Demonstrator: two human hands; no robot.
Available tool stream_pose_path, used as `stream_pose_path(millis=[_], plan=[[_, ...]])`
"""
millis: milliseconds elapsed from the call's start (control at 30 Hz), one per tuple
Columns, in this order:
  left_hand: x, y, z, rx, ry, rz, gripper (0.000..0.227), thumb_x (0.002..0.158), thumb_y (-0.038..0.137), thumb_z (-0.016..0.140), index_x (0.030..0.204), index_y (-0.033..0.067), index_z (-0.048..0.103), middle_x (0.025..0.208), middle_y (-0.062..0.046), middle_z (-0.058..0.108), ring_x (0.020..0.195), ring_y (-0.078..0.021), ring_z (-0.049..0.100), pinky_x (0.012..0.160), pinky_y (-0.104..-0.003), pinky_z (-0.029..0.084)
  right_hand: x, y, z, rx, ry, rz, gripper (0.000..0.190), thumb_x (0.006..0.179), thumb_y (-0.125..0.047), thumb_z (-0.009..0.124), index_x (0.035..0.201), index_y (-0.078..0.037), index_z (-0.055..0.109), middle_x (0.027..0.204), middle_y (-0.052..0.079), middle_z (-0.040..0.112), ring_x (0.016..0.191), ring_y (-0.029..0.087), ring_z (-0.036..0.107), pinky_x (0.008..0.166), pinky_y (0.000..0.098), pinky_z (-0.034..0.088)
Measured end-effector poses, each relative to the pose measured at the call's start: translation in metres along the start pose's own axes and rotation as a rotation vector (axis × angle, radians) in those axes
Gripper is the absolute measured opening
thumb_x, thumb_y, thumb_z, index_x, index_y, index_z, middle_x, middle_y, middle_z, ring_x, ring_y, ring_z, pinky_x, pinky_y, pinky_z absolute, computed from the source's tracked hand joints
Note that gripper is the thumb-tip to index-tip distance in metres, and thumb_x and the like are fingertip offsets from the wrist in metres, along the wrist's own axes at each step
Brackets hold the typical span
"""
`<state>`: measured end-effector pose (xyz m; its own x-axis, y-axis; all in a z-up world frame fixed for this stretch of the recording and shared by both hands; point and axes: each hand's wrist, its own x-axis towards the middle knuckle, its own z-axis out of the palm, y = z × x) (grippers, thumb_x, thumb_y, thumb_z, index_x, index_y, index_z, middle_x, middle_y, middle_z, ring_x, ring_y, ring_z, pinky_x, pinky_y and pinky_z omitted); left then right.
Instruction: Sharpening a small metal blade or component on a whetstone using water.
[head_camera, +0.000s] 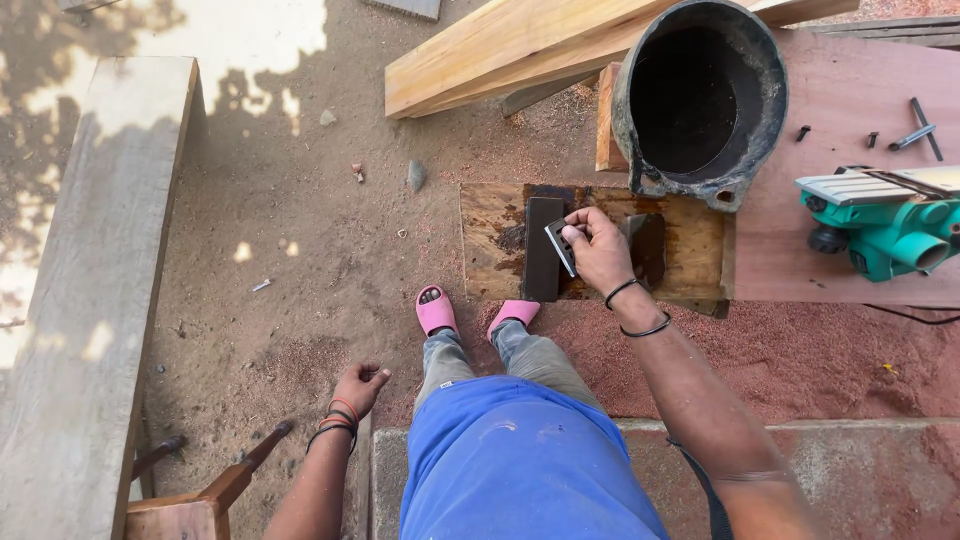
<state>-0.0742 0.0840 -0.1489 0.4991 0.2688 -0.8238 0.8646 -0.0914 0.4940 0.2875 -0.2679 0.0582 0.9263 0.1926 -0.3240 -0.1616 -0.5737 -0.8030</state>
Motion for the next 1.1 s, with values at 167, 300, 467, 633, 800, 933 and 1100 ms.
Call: stream_pose_path(millis=[167, 300, 467, 633, 800, 933, 1100], plan=[[-0.017, -0.03, -0.019, 0.112, -0.006, -0.056, 0.052, 0.083, 0.037, 0.082, 0.115, -0.0026, 0.07, 0.109, -0.016, 0.078, 0.101, -0.0242, 0.075, 0.093, -0.035, 0.058, -0.018, -0.033, 0.007, -0.154, 0.141, -0.125, 0.018, 0.097, -0.012, 0.07, 0.113, -0.007, 0.063, 0.096, 0.005, 0.072, 0.086, 0.014, 0.069, 0.077, 0.0314, 0.057], [-0.021, -0.048, -0.031, 0.203, -0.018, -0.148, 0.055, 0.083, 0.041, 0.081, 0.118, -0.0004, 0.071, 0.112, -0.016, 0.077, 0.104, -0.0259, 0.074, 0.094, -0.038, 0.057, -0.037, -0.052, 0.008, -0.438, 0.176, -0.337, 0.03, 0.1, -0.015, 0.068, 0.13, -0.017, 0.066, 0.102, 0.01, 0.067, 0.088, 0.023, 0.067, 0.075, 0.0368, 0.058], [-0.011, -0.048, -0.039, 0.153, -0.024, -0.099, 0.057, 0.083, 0.041, 0.079, 0.12, -0.0015, 0.07, 0.112, -0.017, 0.078, 0.104, -0.0258, 0.075, 0.094, -0.037, 0.058, -0.047, -0.041, 0.013, -0.594, 0.173, -0.472, 0.039, 0.1, -0.016, 0.066, 0.138, -0.026, 0.068, 0.102, 0.011, 0.062, 0.088, 0.026, 0.064, 0.077, 0.0384, 0.057], [-0.005, -0.029, -0.044, 0.232, -0.024, -0.04, 0.059, 0.083, 0.044, 0.08, 0.121, -0.0007, 0.07, 0.113, -0.017, 0.076, 0.105, -0.0254, 0.074, 0.095, -0.036, 0.056, -0.043, -0.049, 0.012, -0.599, 0.084, -0.316, 0.036, 0.1, -0.017, 0.065, 0.134, -0.027, 0.07, 0.098, 0.011, 0.06, 0.086, 0.027, 0.062, 0.075, 0.0397, 0.055], [0.004, -0.021, -0.043, 0.191, -0.061, -0.015, 0.057, 0.084, 0.043, 0.078, 0.12, -0.0003, 0.071, 0.112, -0.016, 0.077, 0.102, -0.0248, 0.074, 0.092, -0.037, 0.057, -0.044, -0.045, 0.008, -0.828, -0.082, -0.23, 0.055, 0.099, -0.012, 0.059, 0.147, -0.039, 0.052, 0.082, 0.008, 0.049, 0.076, 0.024, 0.055, 0.07, 0.0396, 0.054], [0.004, -0.025, -0.047, 0.148, -0.04, -0.005, 0.056, 0.085, 0.042, 0.079, 0.119, -0.0005, 0.069, 0.108, -0.017, 0.077, 0.1, -0.0255, 0.074, 0.09, -0.037, 0.058, -0.08, -0.027, 0.02, -0.955, -0.144, -0.167, 0.066, 0.103, -0.014, 0.055, 0.154, -0.051, 0.036, 0.079, 0.005, 0.047, 0.072, 0.021, 0.051, 0.063, 0.0356, 0.055], [0.002, -0.035, -0.049, 0.064, -0.043, -0.094, 0.051, 0.086, 0.038, 0.077, 0.119, 0.0002, 0.069, 0.104, -0.016, 0.078, 0.09, -0.0279, 0.073, 0.08, -0.038, 0.06, -0.043, -0.037, 0.023, -1.029, -0.098, -0.172, 0.072, 0.105, -0.011, 0.051, 0.16, -0.05, 0.025, 0.08, 0.004, 0.046, 0.071, 0.02, 0.05, 0.057, 0.03, 0.052]])
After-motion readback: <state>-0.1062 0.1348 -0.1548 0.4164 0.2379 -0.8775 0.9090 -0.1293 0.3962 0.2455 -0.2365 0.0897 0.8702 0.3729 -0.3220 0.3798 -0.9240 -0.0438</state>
